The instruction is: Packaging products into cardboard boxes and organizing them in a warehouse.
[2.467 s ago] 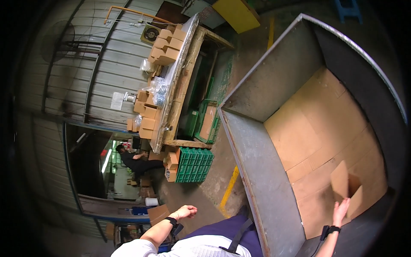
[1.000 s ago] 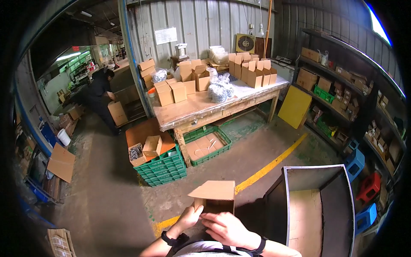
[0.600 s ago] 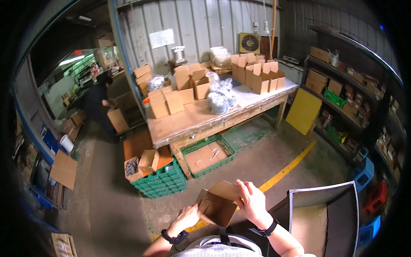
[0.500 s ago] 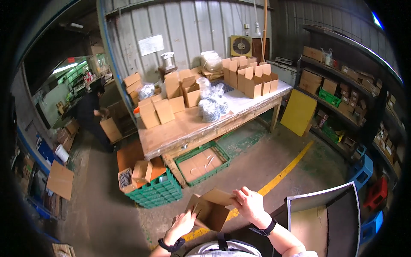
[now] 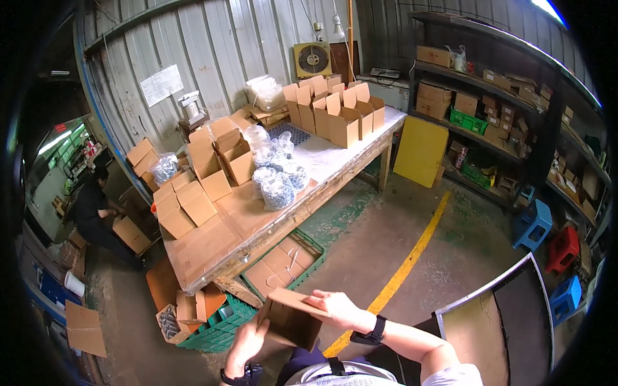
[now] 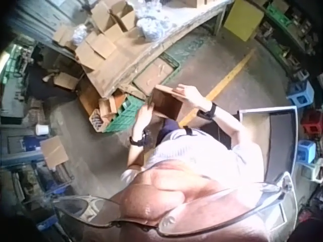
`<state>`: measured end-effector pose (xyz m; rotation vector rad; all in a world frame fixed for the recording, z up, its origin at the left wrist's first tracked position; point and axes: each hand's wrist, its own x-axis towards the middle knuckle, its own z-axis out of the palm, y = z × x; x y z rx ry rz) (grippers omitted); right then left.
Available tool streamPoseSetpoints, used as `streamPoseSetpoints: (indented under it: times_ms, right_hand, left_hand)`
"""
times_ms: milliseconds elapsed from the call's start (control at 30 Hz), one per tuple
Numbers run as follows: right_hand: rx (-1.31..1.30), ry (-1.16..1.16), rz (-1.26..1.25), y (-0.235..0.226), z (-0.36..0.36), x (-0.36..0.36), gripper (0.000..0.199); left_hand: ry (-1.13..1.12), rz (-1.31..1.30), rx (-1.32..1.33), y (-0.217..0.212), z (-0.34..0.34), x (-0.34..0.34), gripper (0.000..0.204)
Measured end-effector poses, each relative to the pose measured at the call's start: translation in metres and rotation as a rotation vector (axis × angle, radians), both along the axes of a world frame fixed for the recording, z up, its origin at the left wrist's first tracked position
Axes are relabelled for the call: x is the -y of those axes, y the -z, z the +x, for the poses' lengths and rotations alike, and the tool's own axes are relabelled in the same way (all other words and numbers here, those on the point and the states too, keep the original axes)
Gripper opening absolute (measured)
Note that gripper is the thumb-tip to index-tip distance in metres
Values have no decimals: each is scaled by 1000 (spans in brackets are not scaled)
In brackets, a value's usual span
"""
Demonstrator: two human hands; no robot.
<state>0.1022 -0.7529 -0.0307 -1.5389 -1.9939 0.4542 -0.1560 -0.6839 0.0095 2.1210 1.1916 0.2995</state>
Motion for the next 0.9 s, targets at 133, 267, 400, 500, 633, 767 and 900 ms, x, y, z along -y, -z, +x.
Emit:
streamPoseSetpoints:
  times_ms: [133, 267, 400, 500, 633, 767, 900]
  right_hand:
    - [-123, 60, 211, -36, 7, -88, 27]
    - [-531, 202, 130, -65, 0, -188, 24]
    - [-358, 183, 377, -93, 0, -298, 25]
    - [-408, 194, 258, -84, 3, -380, 26]
    - [-125, 151, 67, -40, 8, -469, 23]
    - [109, 144, -104, -14, 36, -547, 22]
    - [59, 232, -66, -19, 20, -589, 35]
  left_hand:
    - [-79, 167, 401, 6, 3, -94, 47]
    - [-207, 113, 758, -17, 11, -159, 66]
    - [-149, 163, 848, -12, 5, -233, 61]
    - [-252, -42, 806, 22, 7, -286, 62]
    - [-323, -68, 625, 67, 16, -340, 66]
    - [-345, -24, 613, 68, 26, -374, 66]
    - [-430, -35, 712, 70, 22, -391, 63]
